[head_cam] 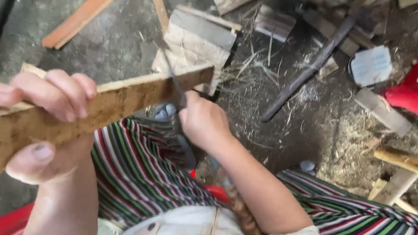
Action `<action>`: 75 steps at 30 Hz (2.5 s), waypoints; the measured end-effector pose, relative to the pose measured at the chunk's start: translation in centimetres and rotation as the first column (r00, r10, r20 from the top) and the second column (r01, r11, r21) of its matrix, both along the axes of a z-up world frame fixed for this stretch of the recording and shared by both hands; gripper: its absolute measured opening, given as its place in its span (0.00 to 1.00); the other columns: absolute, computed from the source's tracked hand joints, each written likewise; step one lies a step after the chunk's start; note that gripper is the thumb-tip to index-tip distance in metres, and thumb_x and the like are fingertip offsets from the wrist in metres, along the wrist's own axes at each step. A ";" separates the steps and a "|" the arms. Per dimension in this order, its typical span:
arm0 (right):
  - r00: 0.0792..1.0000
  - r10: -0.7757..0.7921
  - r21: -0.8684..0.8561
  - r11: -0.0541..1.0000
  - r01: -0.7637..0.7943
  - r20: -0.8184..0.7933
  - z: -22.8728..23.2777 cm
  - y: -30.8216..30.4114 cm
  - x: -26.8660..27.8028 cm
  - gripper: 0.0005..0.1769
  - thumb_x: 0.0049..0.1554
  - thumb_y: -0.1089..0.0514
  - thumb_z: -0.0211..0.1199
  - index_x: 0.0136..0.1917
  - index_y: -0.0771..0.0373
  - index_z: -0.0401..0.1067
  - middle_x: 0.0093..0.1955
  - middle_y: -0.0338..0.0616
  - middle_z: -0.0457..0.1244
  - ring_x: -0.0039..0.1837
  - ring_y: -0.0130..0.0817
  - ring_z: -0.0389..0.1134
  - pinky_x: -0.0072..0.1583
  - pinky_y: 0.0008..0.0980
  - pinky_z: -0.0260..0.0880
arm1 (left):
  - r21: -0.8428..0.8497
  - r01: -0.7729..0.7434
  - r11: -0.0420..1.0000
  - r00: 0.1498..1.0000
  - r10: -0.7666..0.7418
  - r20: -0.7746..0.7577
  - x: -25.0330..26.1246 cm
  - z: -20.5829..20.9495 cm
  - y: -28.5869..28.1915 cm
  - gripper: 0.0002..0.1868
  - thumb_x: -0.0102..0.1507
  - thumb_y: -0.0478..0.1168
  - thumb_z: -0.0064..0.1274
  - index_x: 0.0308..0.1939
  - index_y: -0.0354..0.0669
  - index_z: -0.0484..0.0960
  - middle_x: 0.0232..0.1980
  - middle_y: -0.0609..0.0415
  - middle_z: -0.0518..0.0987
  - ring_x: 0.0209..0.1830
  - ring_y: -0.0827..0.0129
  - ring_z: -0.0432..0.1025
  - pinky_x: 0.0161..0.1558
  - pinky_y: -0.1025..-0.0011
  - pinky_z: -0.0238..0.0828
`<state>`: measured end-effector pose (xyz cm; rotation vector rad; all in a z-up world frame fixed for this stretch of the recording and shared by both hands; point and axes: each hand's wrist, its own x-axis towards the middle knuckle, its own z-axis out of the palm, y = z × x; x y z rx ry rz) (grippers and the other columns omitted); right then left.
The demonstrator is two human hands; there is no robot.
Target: Shaving a wooden beam with a curved hand blade to remove the outer layer or smooth the surface.
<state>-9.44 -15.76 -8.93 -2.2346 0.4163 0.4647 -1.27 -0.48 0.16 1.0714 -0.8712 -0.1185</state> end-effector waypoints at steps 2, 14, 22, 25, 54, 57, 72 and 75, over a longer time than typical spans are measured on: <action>0.993 -0.034 0.049 0.998 0.028 0.111 0.5 0.4 -0.7 0.12 0.43 0.57 0.49 0.39 0.67 0.59 0.30 0.55 0.61 0.34 0.55 0.61 0.38 0.45 0.60 | 0.053 -0.011 0.999 1.000 0.012 -0.014 -0.4 -0.1 0.1 0.24 0.45 0.40 0.39 0.47 0.53 0.62 0.29 0.58 0.65 0.26 0.71 0.62 0.36 0.71 0.64; 0.985 -0.055 0.014 0.998 0.058 -0.162 -1.0 0.1 0.0 0.15 0.46 0.58 0.39 0.44 0.69 0.60 0.39 0.57 0.60 0.40 0.50 0.63 0.42 0.43 0.64 | -0.080 -0.068 0.994 0.988 0.056 -0.142 -1.2 0.4 -1.0 0.23 0.46 0.39 0.39 0.46 0.49 0.65 0.27 0.56 0.63 0.25 0.72 0.58 0.36 0.73 0.58; 0.998 -0.009 0.026 1.000 0.008 0.057 0.5 1.1 1.0 0.10 0.45 0.60 0.43 0.40 0.66 0.61 0.32 0.53 0.61 0.35 0.49 0.62 0.39 0.43 0.63 | -0.143 -0.204 0.968 0.979 0.197 -0.061 -0.2 -0.1 -1.0 0.18 0.49 0.35 0.36 0.44 0.48 0.64 0.28 0.59 0.63 0.26 0.73 0.60 0.33 0.76 0.62; 0.996 0.060 -0.023 0.998 -0.058 0.060 1.1 1.4 0.8 0.07 0.47 0.63 0.42 0.38 0.68 0.59 0.27 0.47 0.58 0.27 0.42 0.61 0.34 0.37 0.65 | -0.081 -0.279 0.957 0.940 0.255 -0.227 -1.7 1.3 -1.2 0.18 0.46 0.38 0.37 0.40 0.47 0.62 0.27 0.57 0.60 0.26 0.73 0.57 0.36 0.74 0.58; 0.962 -0.125 0.014 0.991 0.133 -0.242 -5.8 -1.6 0.9 0.11 0.49 0.61 0.42 0.43 0.69 0.61 0.36 0.52 0.60 0.38 0.43 0.63 0.41 0.37 0.65 | 0.190 -0.331 0.924 0.926 0.357 -0.124 -2.3 -2.0 -3.1 0.21 0.58 0.45 0.37 0.53 0.43 0.62 0.37 0.53 0.67 0.40 0.69 0.64 0.53 0.70 0.63; 0.985 -0.067 0.091 0.992 0.082 -0.161 -0.5 -0.8 1.2 0.15 0.46 0.61 0.41 0.45 0.69 0.60 0.38 0.54 0.60 0.39 0.45 0.62 0.42 0.38 0.65 | 0.106 -0.314 0.943 0.914 0.331 -0.234 -1.8 -1.5 -3.6 0.20 0.57 0.55 0.39 0.43 0.44 0.64 0.32 0.56 0.65 0.36 0.70 0.63 0.54 0.68 0.61; 0.979 -0.076 -0.165 0.985 0.044 -0.191 1.5 -2.2 -0.7 0.13 0.48 0.61 0.37 0.43 0.69 0.57 0.32 0.52 0.61 0.34 0.48 0.63 0.38 0.43 0.63 | 0.112 -0.538 0.836 0.763 0.539 -0.356 0.7 0.6 5.0 0.22 0.49 0.60 0.37 0.34 0.49 0.67 0.32 0.63 0.64 0.36 0.78 0.64 0.51 0.73 0.71; 0.983 0.051 -0.141 0.987 -0.076 -0.176 4.5 -1.0 -1.4 0.15 0.51 0.55 0.35 0.42 0.67 0.57 0.29 0.46 0.60 0.30 0.41 0.63 0.33 0.37 0.64 | 0.148 -0.533 0.833 0.773 0.550 -0.317 0.2 1.3 5.3 0.19 0.50 0.58 0.38 0.34 0.50 0.68 0.32 0.61 0.64 0.39 0.77 0.64 0.55 0.73 0.70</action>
